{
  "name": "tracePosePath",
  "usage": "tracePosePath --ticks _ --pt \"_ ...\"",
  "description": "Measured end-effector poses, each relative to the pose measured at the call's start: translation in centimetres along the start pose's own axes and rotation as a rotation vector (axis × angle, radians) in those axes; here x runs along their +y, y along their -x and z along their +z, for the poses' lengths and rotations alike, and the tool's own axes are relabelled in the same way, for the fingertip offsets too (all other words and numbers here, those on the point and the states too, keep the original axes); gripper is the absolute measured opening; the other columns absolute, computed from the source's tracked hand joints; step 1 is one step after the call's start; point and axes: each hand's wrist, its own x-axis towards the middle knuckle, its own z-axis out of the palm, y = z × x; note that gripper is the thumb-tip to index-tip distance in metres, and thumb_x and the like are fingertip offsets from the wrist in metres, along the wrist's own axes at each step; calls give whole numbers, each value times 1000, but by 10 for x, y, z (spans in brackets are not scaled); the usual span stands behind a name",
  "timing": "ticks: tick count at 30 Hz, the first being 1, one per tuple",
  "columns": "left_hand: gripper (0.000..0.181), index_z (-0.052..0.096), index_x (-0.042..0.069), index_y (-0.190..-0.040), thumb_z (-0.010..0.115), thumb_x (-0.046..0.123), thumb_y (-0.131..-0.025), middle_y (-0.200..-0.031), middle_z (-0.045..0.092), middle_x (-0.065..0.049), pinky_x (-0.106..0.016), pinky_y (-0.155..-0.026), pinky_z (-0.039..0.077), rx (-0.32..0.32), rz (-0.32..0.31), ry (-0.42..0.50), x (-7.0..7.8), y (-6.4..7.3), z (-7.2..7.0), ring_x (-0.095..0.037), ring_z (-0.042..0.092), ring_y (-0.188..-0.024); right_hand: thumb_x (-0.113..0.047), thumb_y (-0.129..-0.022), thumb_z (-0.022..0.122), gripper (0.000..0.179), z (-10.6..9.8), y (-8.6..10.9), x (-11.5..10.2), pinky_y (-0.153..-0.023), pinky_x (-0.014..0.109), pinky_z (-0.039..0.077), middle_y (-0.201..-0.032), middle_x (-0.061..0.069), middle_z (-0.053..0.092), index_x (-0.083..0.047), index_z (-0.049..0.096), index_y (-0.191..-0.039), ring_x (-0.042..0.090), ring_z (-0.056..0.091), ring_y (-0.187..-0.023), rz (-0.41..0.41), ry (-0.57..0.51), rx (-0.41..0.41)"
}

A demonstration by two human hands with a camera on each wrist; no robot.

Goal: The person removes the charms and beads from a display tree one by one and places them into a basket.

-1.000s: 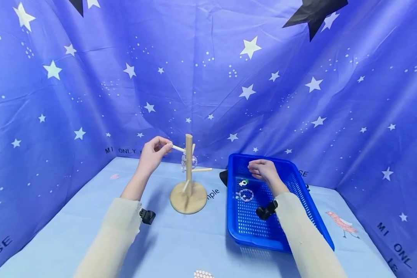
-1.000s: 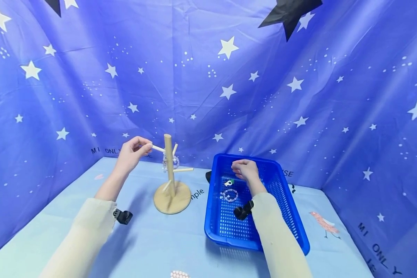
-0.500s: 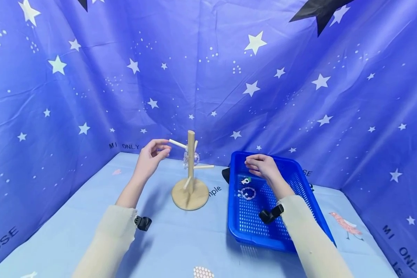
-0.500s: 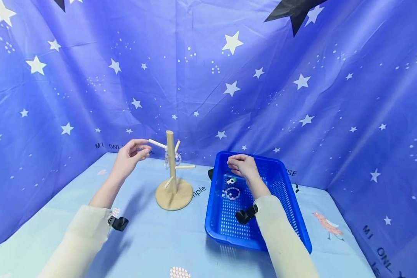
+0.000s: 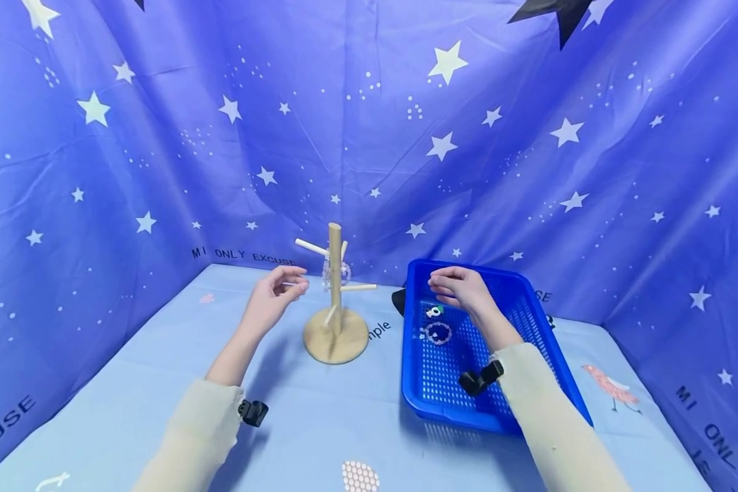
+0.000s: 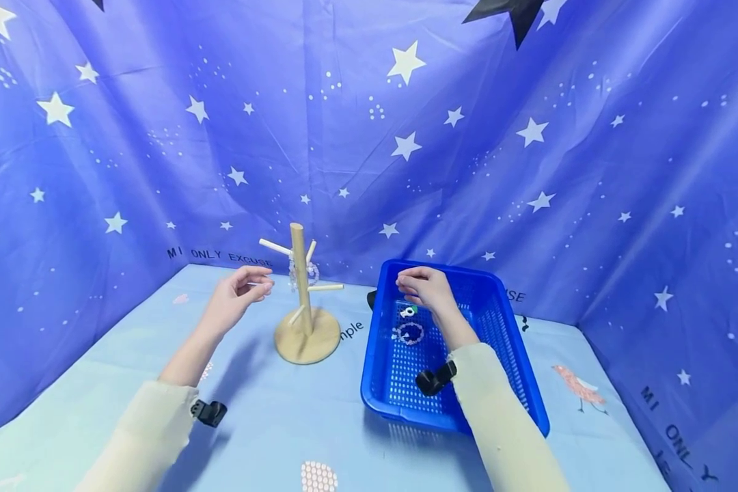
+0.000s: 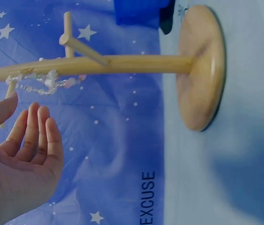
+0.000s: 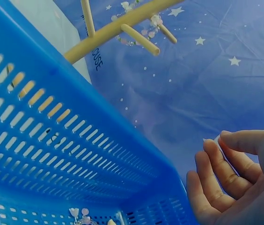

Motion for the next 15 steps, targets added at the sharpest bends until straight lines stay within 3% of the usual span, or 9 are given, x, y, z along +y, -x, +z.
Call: tracePosePath --ticks 9,12,15 --pt "34 63 -1 -123 68 17 -95 -113 69 -22 -18 -76 52 -25 -43 -52 -12 10 11 -9 66 -87 -23 -101 60 42 7 5 -5 -97 30 57 -114 4 71 1 55 -135 2 68 -91 -18 -21 -34" --pt "34 64 0 -122 70 18 -93 -113 70 -22 -20 -80 53 -38 -58 -57 -14 13 15 -15 67 -89 -24 -101 60 42 9 7 -7 -99 32 57 -120 9 70 1 55 -135 3 69 -92 -24 -16 -39" --pt "35 64 -1 -122 71 19 -93 -113 70 -21 -20 -82 53 -53 -64 -56 -16 16 19 -18 68 -91 -24 -101 61 41 12 8 -7 -97 31 57 -114 4 72 -1 56 -134 8 70 -98 -21 -10 -37"
